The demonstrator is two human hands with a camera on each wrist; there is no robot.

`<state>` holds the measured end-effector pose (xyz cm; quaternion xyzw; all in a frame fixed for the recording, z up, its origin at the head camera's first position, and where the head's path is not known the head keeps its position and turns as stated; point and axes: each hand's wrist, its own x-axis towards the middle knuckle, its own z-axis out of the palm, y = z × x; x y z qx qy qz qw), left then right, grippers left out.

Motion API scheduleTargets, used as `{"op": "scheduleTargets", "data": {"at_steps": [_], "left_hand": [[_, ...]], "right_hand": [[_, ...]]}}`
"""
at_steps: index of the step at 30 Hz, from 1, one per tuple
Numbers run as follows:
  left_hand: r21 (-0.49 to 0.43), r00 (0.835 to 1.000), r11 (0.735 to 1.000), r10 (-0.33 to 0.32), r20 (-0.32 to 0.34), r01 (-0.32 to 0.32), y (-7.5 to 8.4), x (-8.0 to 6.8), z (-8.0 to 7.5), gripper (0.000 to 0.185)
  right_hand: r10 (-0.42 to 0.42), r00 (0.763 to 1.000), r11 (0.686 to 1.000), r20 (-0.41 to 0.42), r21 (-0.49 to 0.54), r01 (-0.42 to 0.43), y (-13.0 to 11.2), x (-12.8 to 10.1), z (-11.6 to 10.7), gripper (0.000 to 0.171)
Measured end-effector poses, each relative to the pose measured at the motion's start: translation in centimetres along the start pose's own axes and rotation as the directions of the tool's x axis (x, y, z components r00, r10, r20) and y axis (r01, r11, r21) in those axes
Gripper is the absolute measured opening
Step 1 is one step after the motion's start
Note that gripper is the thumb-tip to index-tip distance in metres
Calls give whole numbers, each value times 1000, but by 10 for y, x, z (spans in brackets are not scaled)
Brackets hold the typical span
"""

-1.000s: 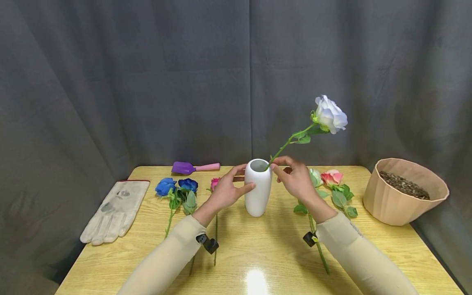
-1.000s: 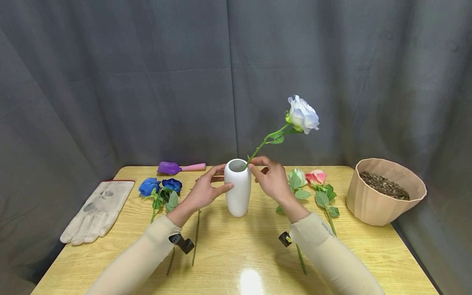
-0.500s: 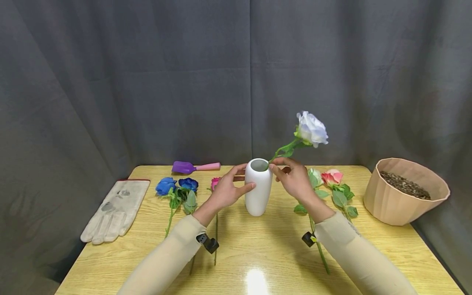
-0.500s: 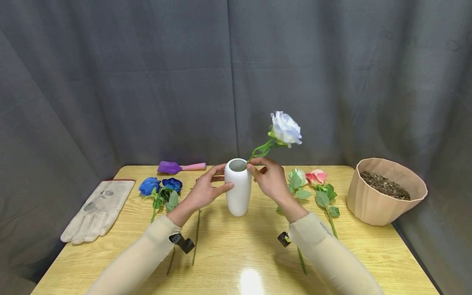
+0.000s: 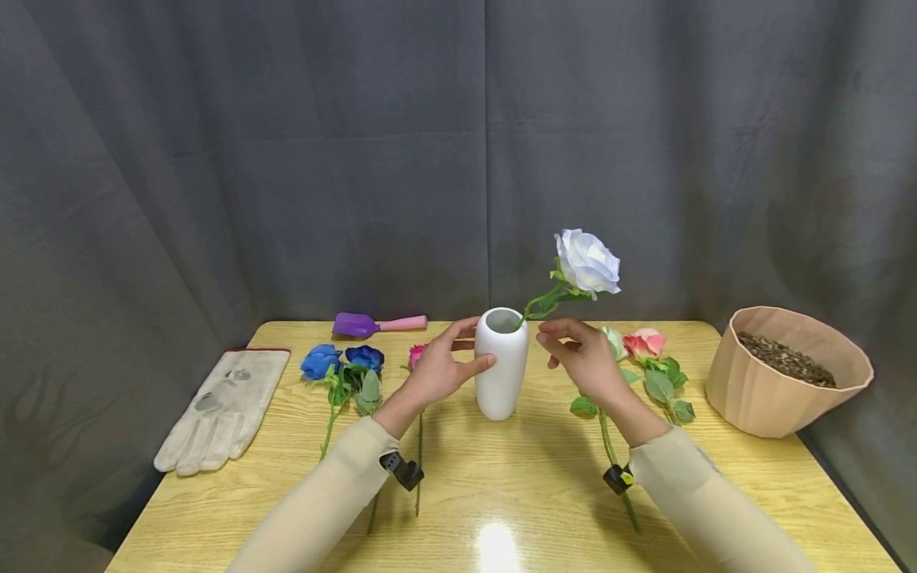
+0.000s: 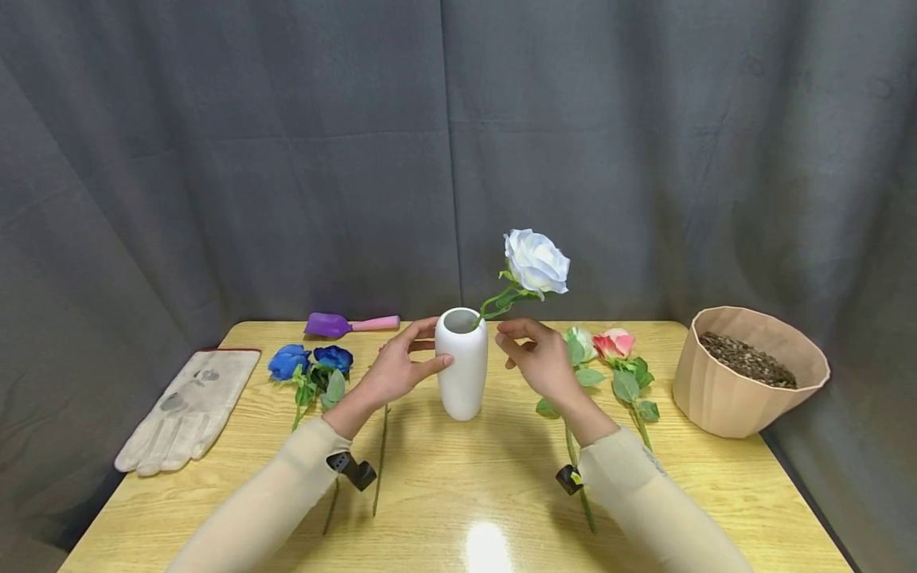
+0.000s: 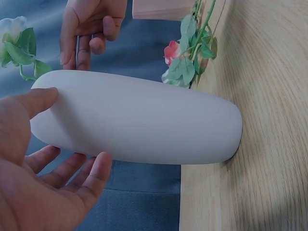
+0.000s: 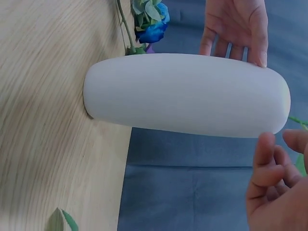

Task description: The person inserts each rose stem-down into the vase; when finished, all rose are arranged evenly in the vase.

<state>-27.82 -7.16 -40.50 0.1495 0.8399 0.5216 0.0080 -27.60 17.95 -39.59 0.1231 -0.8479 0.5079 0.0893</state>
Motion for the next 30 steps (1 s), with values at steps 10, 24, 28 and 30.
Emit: {"op": "scheduleTargets", "data": {"at_steps": [10, 24, 28, 30], "left_hand": [[1, 1000, 1000, 26, 11, -26, 0, 2, -2, 73], [17, 998, 999, 39, 51, -40, 1, 7, -4, 77], [7, 998, 999, 40, 58, -40, 1, 8, -3, 77], [2, 997, 999, 41, 59, -41, 0, 8, -3, 76]], "right_hand": [[39, 996, 996, 84, 80, -46, 3, -3, -9, 23], [53, 984, 990, 168, 118, -73, 9, -7, -20, 29], [67, 982, 990, 177, 111, -87, 12, -9, -22, 28], [73, 981, 990, 179, 110, -93, 12, -10, -24, 29]]}}
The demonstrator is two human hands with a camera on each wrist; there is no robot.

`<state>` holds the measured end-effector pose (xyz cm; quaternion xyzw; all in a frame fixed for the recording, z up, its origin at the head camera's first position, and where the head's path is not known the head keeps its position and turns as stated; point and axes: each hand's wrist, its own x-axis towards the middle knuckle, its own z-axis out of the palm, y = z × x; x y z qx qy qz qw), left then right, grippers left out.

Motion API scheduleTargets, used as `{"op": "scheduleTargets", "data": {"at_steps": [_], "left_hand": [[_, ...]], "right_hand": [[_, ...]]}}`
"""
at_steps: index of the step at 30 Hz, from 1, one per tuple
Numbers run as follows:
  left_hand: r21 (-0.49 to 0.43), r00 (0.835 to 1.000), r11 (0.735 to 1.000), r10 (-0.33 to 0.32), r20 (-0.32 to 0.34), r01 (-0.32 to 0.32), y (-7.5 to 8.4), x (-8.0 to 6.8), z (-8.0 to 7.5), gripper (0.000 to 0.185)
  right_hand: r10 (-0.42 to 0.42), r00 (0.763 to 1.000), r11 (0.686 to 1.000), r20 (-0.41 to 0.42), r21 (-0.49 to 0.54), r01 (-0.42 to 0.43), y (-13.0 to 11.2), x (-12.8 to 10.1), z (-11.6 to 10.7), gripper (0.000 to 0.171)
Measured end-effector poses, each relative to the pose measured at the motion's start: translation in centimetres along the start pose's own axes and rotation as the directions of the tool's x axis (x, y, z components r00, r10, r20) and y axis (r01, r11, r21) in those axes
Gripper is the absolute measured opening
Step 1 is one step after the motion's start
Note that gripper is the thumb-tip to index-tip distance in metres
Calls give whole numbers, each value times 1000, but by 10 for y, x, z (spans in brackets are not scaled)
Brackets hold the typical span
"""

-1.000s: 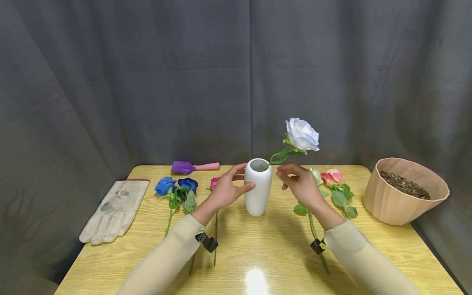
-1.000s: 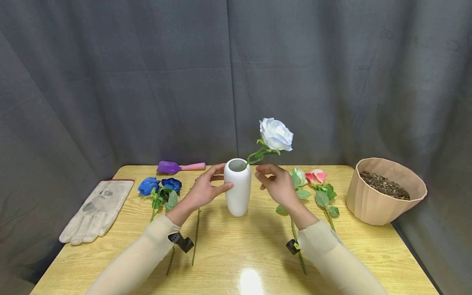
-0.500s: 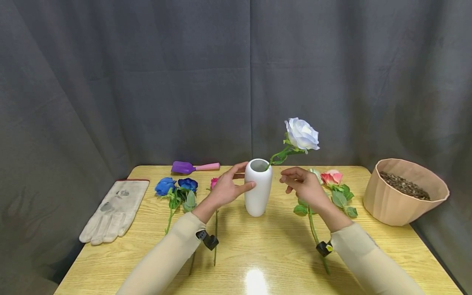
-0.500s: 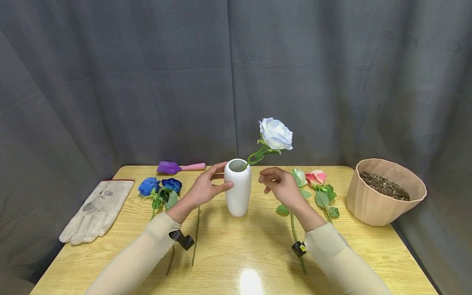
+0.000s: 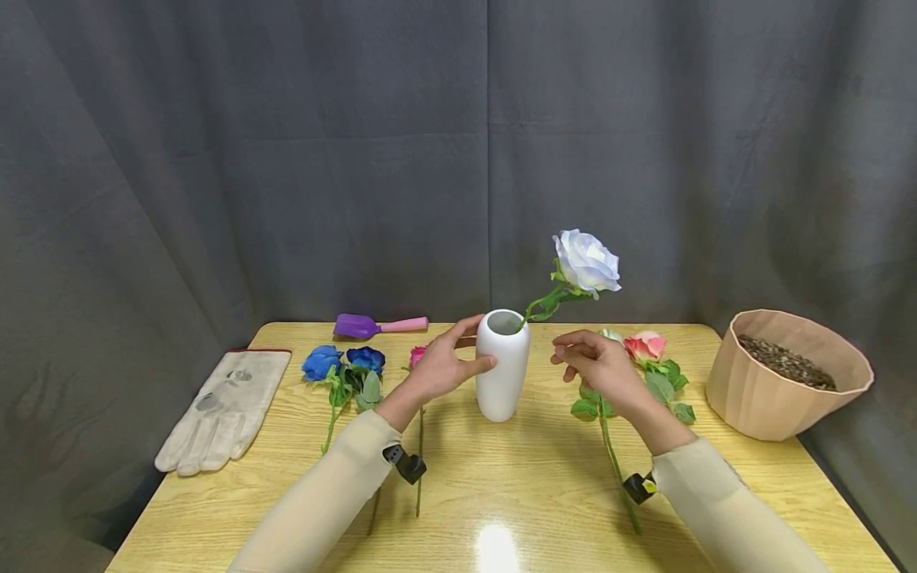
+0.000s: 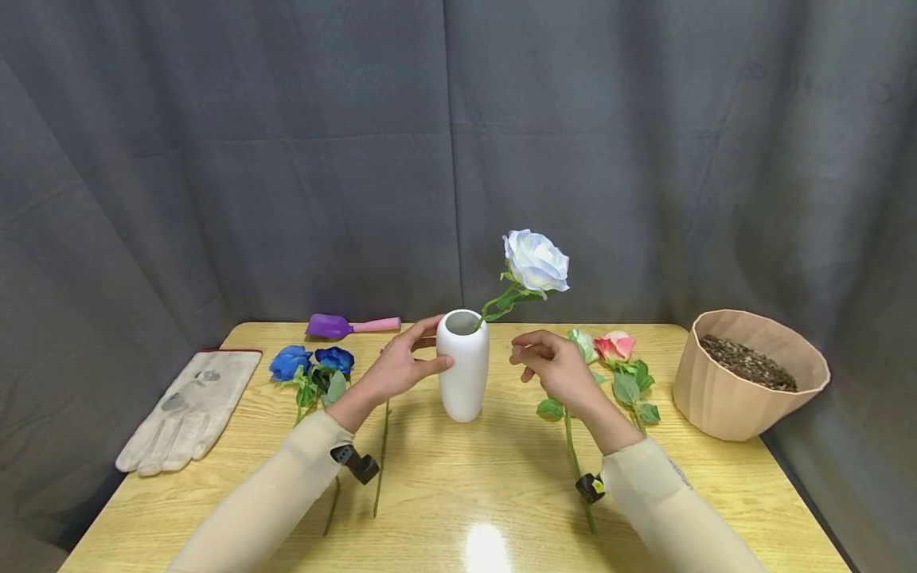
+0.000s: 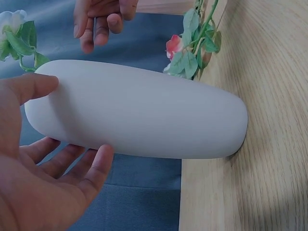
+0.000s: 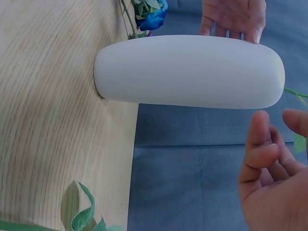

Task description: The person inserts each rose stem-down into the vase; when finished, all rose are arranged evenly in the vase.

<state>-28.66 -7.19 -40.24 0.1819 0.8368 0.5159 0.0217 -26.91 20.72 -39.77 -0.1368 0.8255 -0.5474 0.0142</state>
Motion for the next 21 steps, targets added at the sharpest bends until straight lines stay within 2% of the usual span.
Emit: {"op": "scheduleTargets", "data": {"at_steps": [12, 21], "left_hand": [[17, 999, 1000, 0, -42, 1, 0, -2, 4, 75], [29, 997, 999, -40, -70, 42, 2, -2, 7, 78]], "right_hand": [[40, 999, 999, 18, 13, -40, 4, -2, -7, 33], [57, 998, 998, 31, -11, -57, 10, -2, -12, 37]]}}
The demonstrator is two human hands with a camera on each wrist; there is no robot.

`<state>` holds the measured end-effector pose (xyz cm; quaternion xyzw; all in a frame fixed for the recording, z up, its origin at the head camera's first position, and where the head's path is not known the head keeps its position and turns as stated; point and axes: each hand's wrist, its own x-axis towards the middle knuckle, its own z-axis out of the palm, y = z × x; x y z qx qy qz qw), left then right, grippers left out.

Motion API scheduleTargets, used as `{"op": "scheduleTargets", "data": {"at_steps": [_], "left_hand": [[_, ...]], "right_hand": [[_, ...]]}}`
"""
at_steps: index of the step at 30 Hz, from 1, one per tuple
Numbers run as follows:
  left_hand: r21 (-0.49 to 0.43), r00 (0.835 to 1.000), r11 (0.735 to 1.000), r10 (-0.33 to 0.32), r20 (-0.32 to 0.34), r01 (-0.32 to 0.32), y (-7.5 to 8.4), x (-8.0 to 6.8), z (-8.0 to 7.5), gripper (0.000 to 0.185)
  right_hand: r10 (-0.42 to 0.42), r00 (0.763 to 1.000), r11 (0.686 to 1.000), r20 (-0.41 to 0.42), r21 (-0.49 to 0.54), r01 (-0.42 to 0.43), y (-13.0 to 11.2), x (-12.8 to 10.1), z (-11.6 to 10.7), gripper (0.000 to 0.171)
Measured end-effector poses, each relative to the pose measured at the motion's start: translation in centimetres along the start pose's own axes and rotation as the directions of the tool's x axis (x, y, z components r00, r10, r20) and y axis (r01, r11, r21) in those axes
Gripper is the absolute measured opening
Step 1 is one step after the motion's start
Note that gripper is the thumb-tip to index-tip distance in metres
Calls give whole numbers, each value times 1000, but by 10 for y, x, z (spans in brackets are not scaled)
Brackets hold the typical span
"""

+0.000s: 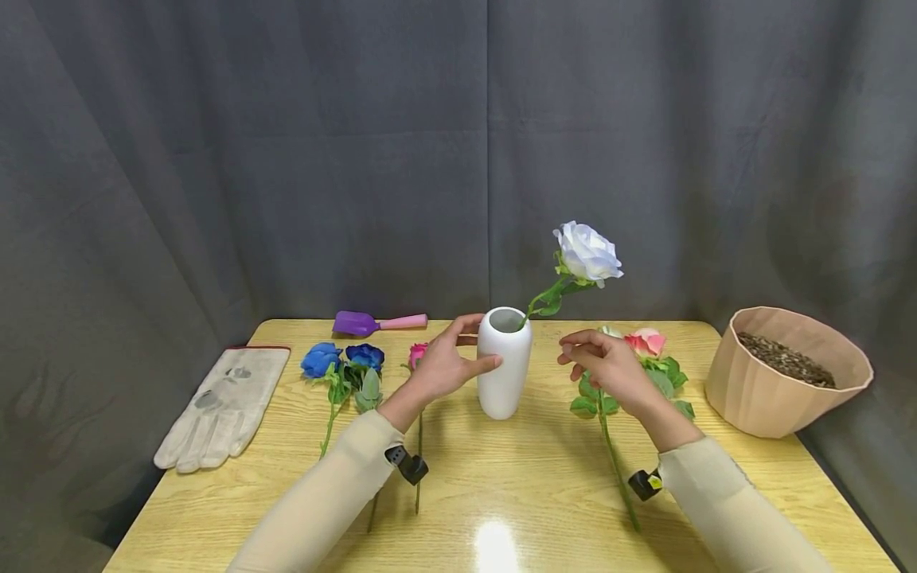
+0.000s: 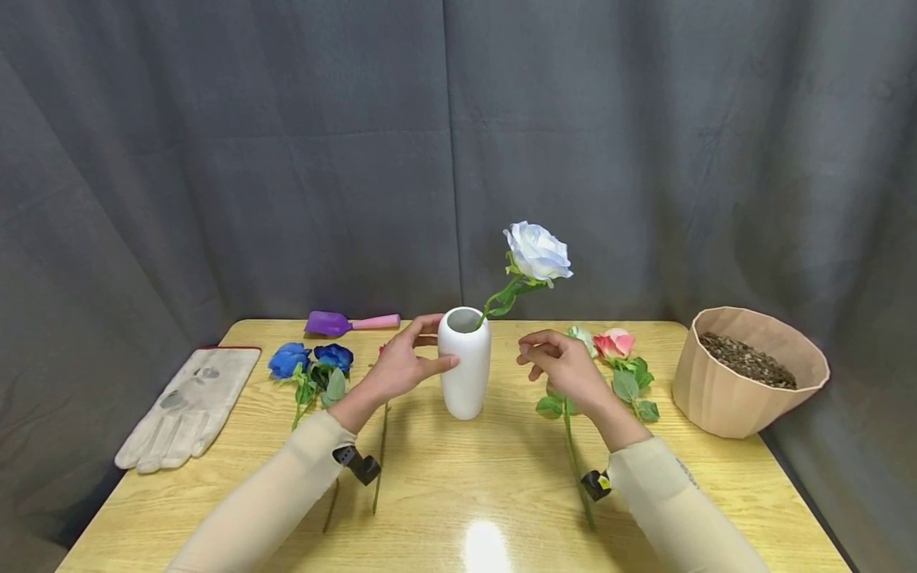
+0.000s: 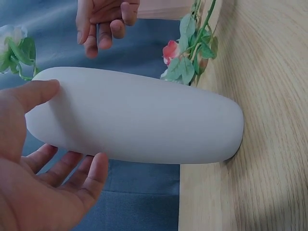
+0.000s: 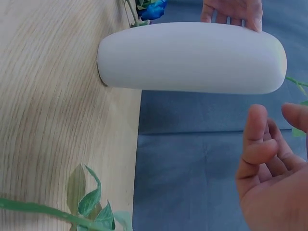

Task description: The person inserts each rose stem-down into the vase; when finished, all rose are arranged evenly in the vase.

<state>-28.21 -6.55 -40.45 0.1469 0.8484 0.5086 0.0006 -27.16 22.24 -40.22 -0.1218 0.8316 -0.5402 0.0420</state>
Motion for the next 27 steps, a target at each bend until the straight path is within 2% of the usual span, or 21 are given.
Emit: {"op": "scheduleTargets", "data": {"at_steps": [11, 19, 27], "left_hand": [[-1, 1000, 1000, -3, 23, 3, -3, 2, 0, 79], [-12, 999, 1000, 18, 31, -17, -3, 2, -1, 78], [-9, 999, 1000, 13, 29, -13, -3, 1, -1, 77]], "right_hand": [[79, 995, 997, 64, -12, -79, 17, -2, -17, 39], [105, 989, 994, 105, -19, -104, 29, -7, -30, 44], [138, 982, 990, 125, -47, -134, 44, -11, -39, 41]]}}
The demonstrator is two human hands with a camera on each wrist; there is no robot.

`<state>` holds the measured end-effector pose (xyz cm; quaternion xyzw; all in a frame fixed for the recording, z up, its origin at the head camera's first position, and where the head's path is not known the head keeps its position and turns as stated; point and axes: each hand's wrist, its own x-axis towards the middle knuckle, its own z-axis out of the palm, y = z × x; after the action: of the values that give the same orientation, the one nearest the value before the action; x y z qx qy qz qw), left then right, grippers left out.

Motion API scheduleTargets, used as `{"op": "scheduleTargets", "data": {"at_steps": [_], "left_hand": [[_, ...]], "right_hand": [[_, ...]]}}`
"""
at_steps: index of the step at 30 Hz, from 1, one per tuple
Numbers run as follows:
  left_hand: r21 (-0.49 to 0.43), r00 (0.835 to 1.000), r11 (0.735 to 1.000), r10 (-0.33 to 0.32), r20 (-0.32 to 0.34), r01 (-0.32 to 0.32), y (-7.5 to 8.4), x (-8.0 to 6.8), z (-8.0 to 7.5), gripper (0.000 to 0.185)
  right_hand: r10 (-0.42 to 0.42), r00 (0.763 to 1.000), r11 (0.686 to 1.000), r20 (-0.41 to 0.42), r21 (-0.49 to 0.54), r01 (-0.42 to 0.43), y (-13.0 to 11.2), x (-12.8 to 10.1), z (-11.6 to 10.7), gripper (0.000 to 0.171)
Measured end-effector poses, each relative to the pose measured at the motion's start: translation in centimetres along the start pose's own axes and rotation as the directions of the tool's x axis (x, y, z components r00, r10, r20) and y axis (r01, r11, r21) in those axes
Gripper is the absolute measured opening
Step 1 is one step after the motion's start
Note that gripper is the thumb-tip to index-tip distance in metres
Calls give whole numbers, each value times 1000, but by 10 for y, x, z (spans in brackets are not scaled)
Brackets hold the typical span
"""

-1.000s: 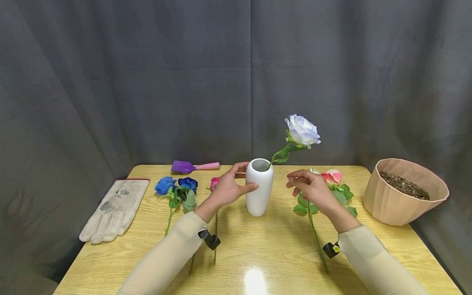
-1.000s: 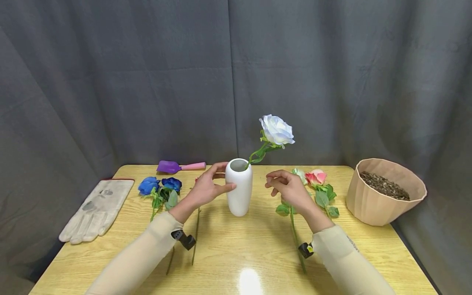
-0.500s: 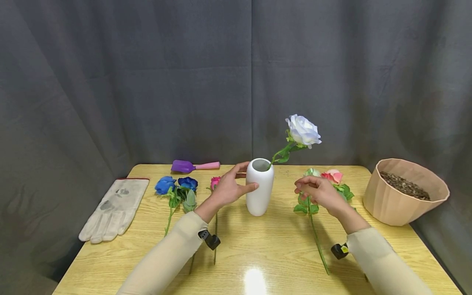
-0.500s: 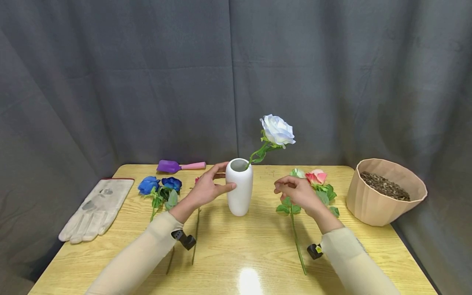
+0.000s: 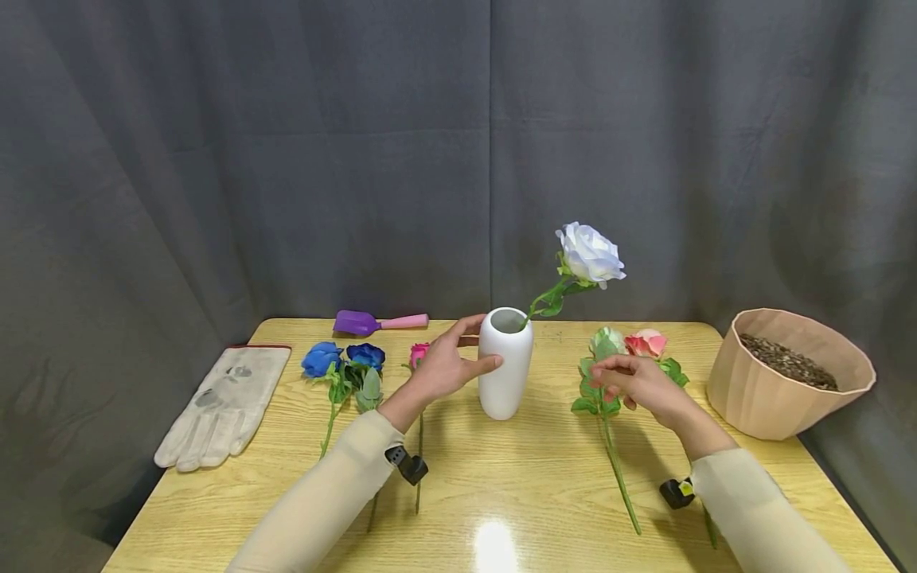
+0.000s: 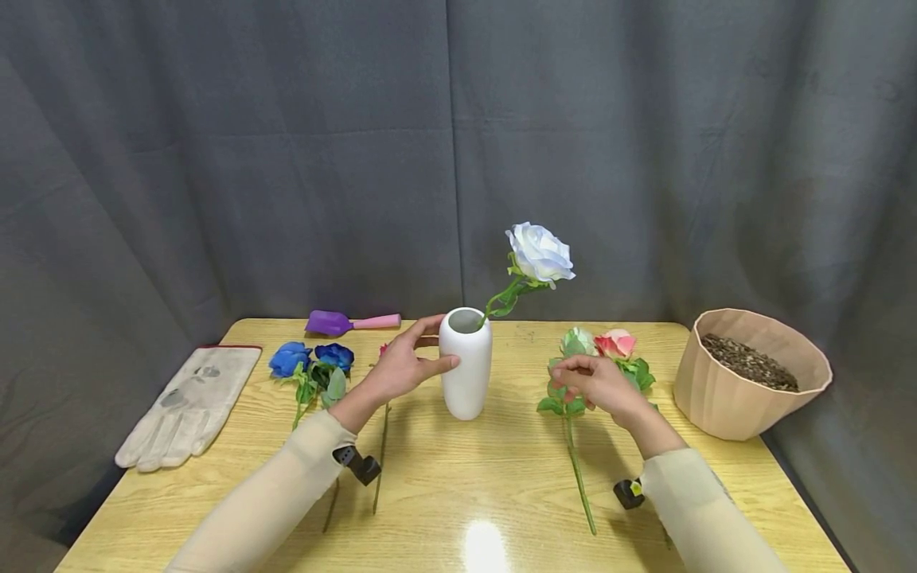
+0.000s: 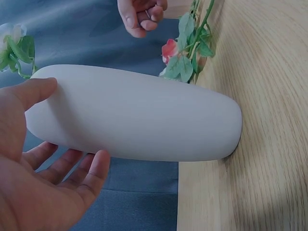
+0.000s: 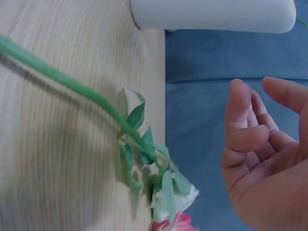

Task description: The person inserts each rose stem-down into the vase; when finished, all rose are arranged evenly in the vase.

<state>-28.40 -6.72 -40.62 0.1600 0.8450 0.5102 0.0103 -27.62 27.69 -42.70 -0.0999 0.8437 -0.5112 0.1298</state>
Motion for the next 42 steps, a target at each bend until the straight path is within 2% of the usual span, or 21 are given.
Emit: {"op": "scheduleTargets", "data": {"at_steps": [13, 28, 42], "left_hand": [[-8, 1000, 1000, 12, 8, -12, -1, 0, 0, 78], [5, 1000, 1000, 9, 9, -9, -1, 0, -1, 79], [-2, 1000, 1000, 15, 9, -15, 0, -1, -1, 79]], "right_hand": [[66, 998, 997, 0, -35, -65, 17, -3, -9, 47], [121, 992, 989, 42, -89, -117, 41, -5, -13, 35], [155, 985, 976, 79, -170, -140, 58, -3, -8, 32]]}}
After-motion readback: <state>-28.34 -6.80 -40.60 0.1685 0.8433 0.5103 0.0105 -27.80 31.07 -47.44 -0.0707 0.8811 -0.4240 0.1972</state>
